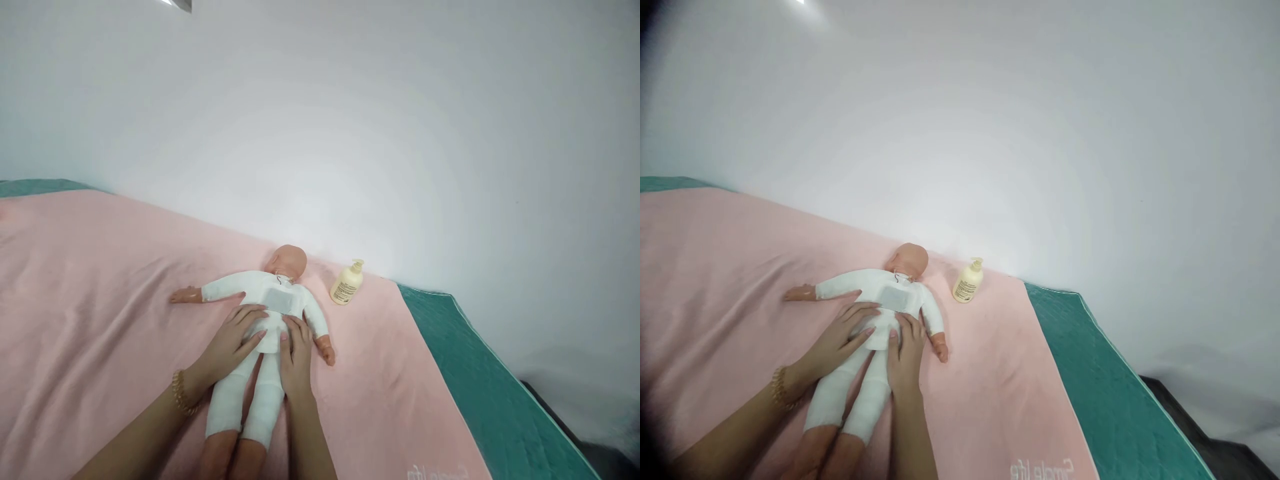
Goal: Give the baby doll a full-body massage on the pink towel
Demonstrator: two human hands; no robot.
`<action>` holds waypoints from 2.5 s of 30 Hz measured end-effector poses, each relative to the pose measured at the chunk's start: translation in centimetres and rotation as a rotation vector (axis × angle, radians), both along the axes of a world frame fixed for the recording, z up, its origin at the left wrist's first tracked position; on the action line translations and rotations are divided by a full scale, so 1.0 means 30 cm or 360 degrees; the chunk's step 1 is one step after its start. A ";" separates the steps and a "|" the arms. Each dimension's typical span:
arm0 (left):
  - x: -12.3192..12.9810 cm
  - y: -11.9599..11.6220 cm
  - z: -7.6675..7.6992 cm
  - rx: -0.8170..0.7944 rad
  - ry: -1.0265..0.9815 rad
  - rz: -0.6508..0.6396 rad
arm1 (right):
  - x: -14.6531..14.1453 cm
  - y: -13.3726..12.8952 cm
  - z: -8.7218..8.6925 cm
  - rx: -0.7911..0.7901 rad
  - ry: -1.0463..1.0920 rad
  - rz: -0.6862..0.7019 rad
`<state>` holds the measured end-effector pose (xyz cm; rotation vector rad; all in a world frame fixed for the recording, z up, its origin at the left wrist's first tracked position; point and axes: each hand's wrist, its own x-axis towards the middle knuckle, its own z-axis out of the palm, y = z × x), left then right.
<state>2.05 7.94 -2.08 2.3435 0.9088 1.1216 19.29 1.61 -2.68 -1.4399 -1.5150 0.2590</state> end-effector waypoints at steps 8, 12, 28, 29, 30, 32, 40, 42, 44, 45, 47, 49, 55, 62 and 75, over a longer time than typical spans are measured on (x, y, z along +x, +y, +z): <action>0.009 0.009 0.007 -0.0048 0.0032 -0.0024 | -0.004 0.019 0.009 -0.0065 -0.0036 -0.0021; 0.015 0.029 0.018 -0.0116 0.0016 -0.0031 | 0.000 0.042 0.017 -0.0053 -0.0024 -0.0067; 0.128 0.303 0.092 -0.0072 -0.0074 0.0016 | 0.054 0.342 0.093 0.0122 0.0012 -0.0208; 0.131 0.312 0.075 -0.0085 -0.0045 0.0003 | 0.052 0.348 0.076 0.0111 -0.0024 -0.0191; 0.133 0.318 0.061 -0.0097 -0.0025 -0.0001 | 0.052 0.352 0.061 0.0099 -0.0056 -0.0179; 0.133 0.322 0.042 -0.0098 -0.0001 0.0011 | 0.052 0.355 0.041 0.0067 -0.0099 -0.0164; 0.125 0.293 0.045 0.0017 0.0011 0.0064 | 0.042 0.319 0.052 0.0053 -0.0138 -0.0164; 0.123 0.281 0.045 0.0062 -0.0046 0.0079 | 0.035 0.302 0.059 0.0110 -0.0092 -0.0157; 0.123 0.273 0.042 0.0089 -0.0065 0.0087 | 0.030 0.291 0.065 0.0130 -0.0068 -0.0136; 0.124 0.273 0.039 0.0089 -0.0054 0.0096 | 0.029 0.289 0.067 0.0115 -0.0071 -0.0130; 0.126 0.275 0.031 0.0067 -0.0015 0.0124 | 0.029 0.291 0.069 0.0044 -0.0103 -0.0126; 0.127 0.279 0.025 0.0038 0.0021 0.0146 | 0.031 0.296 0.070 -0.0035 -0.0151 -0.0135; 0.125 0.273 0.028 -0.0012 0.0039 0.0147 | 0.032 0.300 0.070 -0.0092 -0.0231 -0.0153; 0.130 0.284 -0.002 -0.0005 -0.0089 0.0200 | 0.033 0.286 0.061 0.0041 -0.0127 -0.0064; 0.124 0.297 -0.007 -0.0095 0.0035 0.0119 | 0.035 0.297 0.052 -0.0086 -0.0253 -0.0076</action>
